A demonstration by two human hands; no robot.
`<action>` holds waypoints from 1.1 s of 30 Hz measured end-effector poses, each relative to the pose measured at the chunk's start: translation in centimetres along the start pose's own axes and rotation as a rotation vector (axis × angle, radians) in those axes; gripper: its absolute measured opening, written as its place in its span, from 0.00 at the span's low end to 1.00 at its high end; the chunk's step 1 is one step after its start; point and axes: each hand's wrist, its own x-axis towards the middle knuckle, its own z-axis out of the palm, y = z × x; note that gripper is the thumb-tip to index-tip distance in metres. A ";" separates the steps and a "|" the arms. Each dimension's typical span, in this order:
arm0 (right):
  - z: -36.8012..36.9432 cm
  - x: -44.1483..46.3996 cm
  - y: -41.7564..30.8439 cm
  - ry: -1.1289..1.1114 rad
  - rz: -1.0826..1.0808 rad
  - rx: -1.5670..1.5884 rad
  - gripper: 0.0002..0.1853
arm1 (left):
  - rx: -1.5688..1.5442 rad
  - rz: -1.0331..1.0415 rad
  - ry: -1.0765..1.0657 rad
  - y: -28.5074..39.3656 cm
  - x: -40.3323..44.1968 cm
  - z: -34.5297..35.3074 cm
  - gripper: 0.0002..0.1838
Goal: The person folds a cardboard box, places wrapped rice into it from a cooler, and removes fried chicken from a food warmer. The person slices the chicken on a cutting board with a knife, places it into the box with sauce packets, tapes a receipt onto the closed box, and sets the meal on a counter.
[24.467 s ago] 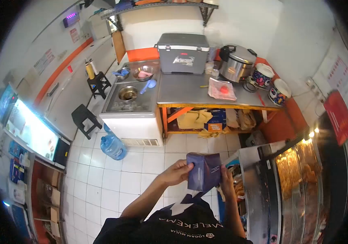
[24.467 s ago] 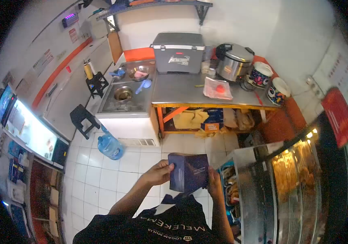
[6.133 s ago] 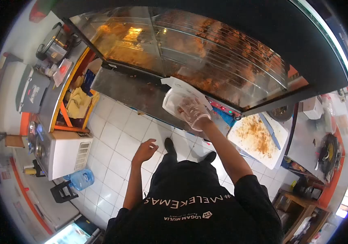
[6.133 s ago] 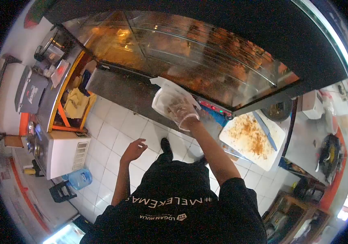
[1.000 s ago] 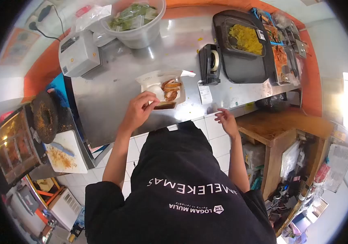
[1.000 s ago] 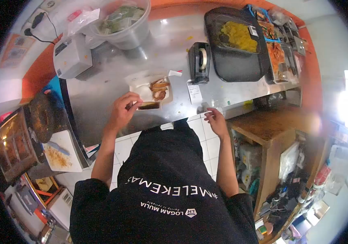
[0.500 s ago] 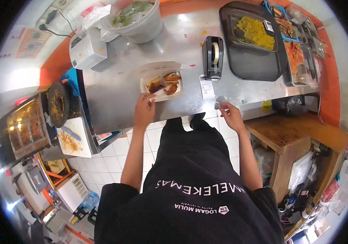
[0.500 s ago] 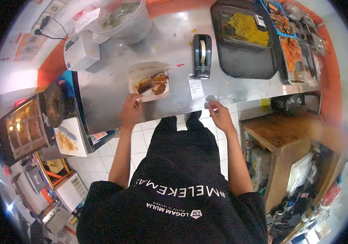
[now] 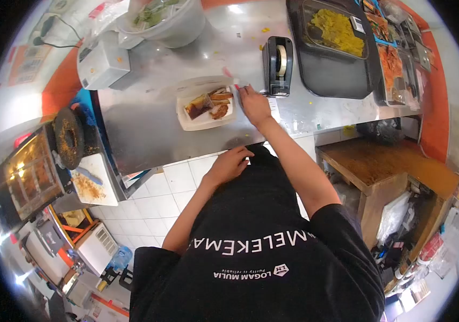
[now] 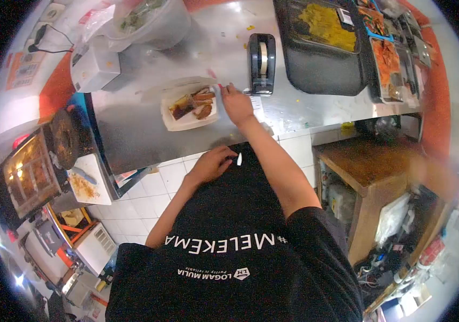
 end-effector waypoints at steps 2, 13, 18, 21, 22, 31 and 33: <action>0.5 0.2 0.2 -0.093 0.047 -0.026 0.12 | -0.029 -0.044 -0.058 -0.4 0.4 -0.8 0.14; -2.9 -10.1 1.2 -0.159 0.400 0.483 0.09 | -0.055 0.035 -0.298 -2.1 3.6 -0.6 0.18; 2.1 -13.2 -0.6 0.102 0.301 0.405 0.09 | 0.083 0.129 0.032 -5.8 5.0 1.5 0.12; 1.8 -13.7 -1.3 0.057 0.256 0.331 0.11 | 0.108 0.184 0.059 -6.8 5.1 1.2 0.09; 1.5 -13.1 -1.2 0.047 0.232 0.299 0.12 | 0.132 0.199 0.063 -6.8 5.5 0.5 0.10; -1.0 -10.1 -1.5 -0.156 0.066 0.246 0.24 | 0.213 0.072 0.114 -5.2 3.3 -4.4 0.10; -2.6 -10.7 -0.5 -0.117 0.055 0.374 0.21 | 0.333 0.024 0.126 -5.3 2.8 -4.9 0.12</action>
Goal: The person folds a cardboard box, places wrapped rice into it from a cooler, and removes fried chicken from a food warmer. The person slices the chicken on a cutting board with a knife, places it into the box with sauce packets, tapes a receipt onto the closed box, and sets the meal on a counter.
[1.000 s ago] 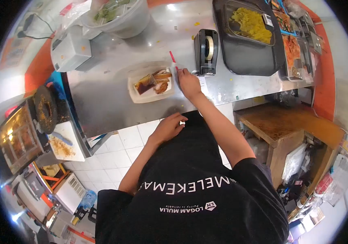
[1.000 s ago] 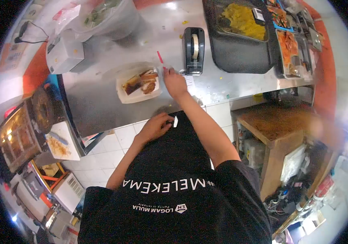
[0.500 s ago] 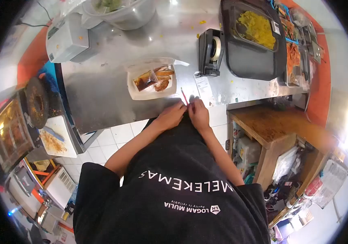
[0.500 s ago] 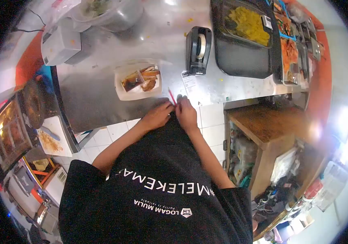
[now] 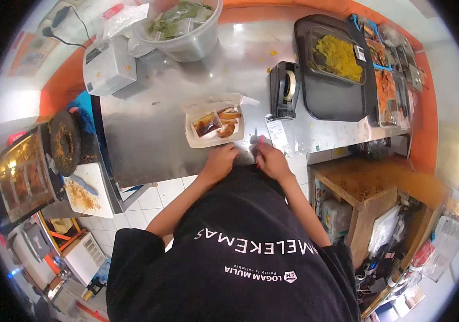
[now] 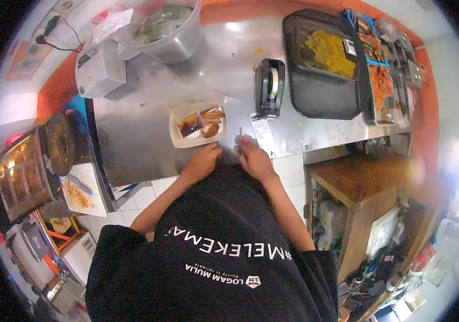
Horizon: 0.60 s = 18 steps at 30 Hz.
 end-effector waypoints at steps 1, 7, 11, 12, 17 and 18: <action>-0.8 -0.7 0.3 0.023 0.009 0.085 0.19 | 0.063 0.005 0.007 0.6 -0.2 -0.9 0.13; -2.6 -3.9 3.0 0.293 0.170 0.268 0.09 | -0.097 0.260 -0.093 1.2 0.8 -0.8 0.19; -3.5 -4.5 4.7 0.363 0.271 0.557 0.14 | -0.080 0.441 -0.112 2.1 4.3 3.1 0.23; -3.7 -4.1 4.5 0.379 0.286 0.587 0.15 | -0.062 0.472 -0.104 2.6 5.5 3.9 0.23; -4.0 -2.7 5.2 0.359 0.331 0.581 0.14 | -0.124 0.068 -0.315 5.3 8.0 5.6 0.24; -3.9 -2.4 5.2 0.329 0.330 0.556 0.13 | -0.127 0.032 -0.338 5.6 8.0 5.5 0.24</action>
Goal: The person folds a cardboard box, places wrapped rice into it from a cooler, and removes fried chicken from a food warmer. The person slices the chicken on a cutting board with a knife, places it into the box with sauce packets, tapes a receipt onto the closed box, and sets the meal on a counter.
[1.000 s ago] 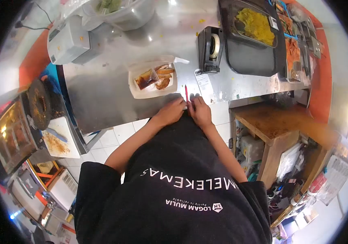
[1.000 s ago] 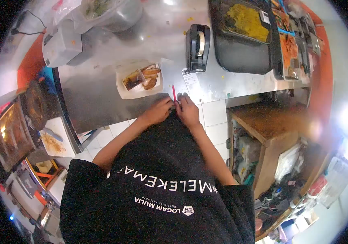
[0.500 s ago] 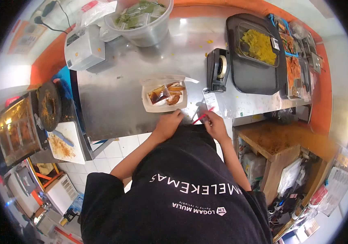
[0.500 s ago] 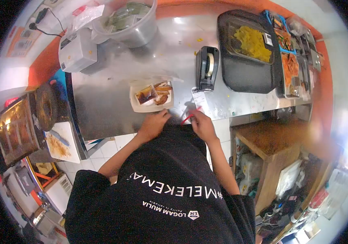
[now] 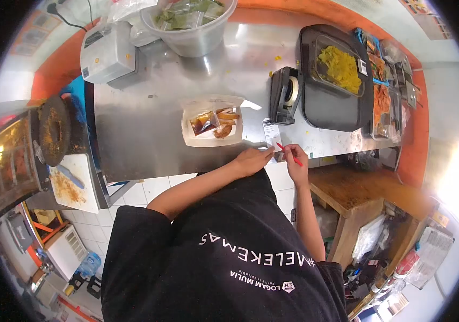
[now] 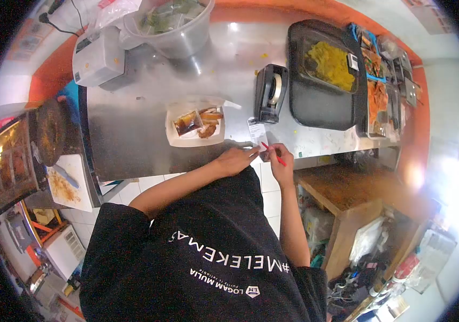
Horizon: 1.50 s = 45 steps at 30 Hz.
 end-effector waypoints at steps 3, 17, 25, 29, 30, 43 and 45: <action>0.6 0.6 0.2 -0.024 0.001 0.029 0.09 | -0.096 0.032 0.073 -0.8 -0.2 1.2 0.25; 1.0 1.1 1.9 -0.030 -0.097 -0.012 0.08 | -0.022 0.053 0.088 -1.5 -0.5 2.3 0.28; 1.2 0.7 2.0 -0.052 -0.125 0.004 0.08 | -0.058 0.058 0.166 -1.2 -0.8 2.1 0.20; 1.2 -0.2 -0.5 0.082 -0.202 -0.327 0.08 | -0.040 0.029 0.114 -0.8 -1.2 1.4 0.19; 1.5 -0.3 -0.4 0.123 -0.284 -0.422 0.09 | -0.039 0.015 0.095 -0.8 -1.4 1.2 0.19; 8.9 2.7 -13.4 0.135 -0.714 -0.596 0.35 | 0.271 -0.124 1.252 -3.5 -14.3 -15.3 0.40; 10.1 3.4 -15.9 0.010 -0.667 -0.503 0.41 | 0.315 -0.133 1.155 -4.0 -15.6 -16.1 0.44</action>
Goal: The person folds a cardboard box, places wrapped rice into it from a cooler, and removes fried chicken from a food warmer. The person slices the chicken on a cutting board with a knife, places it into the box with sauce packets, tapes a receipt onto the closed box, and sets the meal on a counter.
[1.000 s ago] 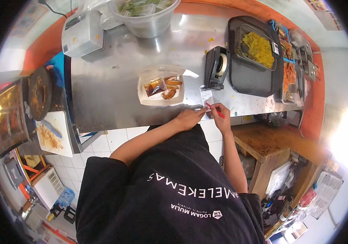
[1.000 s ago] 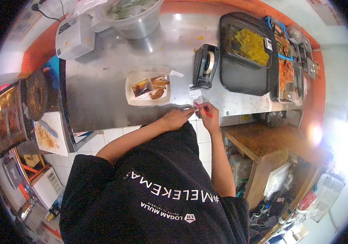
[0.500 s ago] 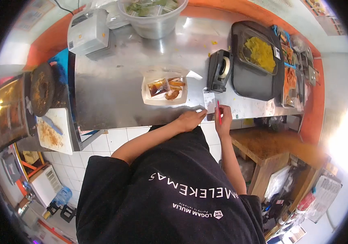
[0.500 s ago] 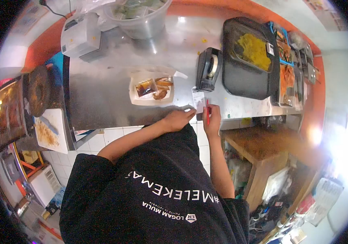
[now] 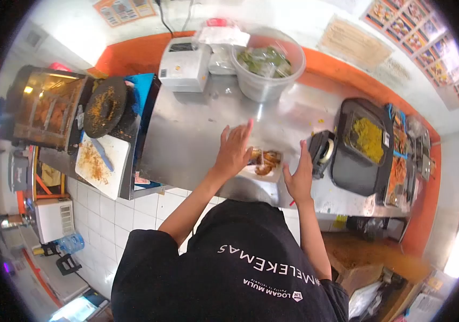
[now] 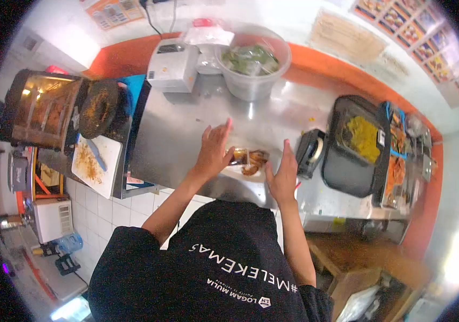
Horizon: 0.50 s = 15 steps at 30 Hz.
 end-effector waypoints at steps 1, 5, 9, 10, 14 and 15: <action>0.0 1.2 -0.6 -0.047 0.007 0.059 0.43 | 0.019 0.015 -0.042 -0.2 0.1 -0.7 0.46; 3.5 -2.0 4.1 -0.436 -0.190 -0.237 0.47 | 0.020 -0.034 -0.399 -2.1 -3.6 -0.3 0.36; 7.8 -6.0 5.2 -0.509 -0.102 -0.021 0.66 | -0.301 -0.113 -0.402 -5.0 -9.0 4.4 0.52; 8.5 -5.5 5.4 -0.482 -0.128 0.105 0.69 | -0.464 -0.129 -0.352 -5.3 -9.8 5.9 0.55; 9.0 -4.9 6.0 -0.345 0.005 0.363 0.55 | -0.362 -0.061 -0.315 -5.2 -9.3 5.6 0.48; 8.3 -4.9 5.5 -0.325 0.010 0.373 0.52 | -0.384 -0.055 -0.307 -4.5 -9.0 4.7 0.46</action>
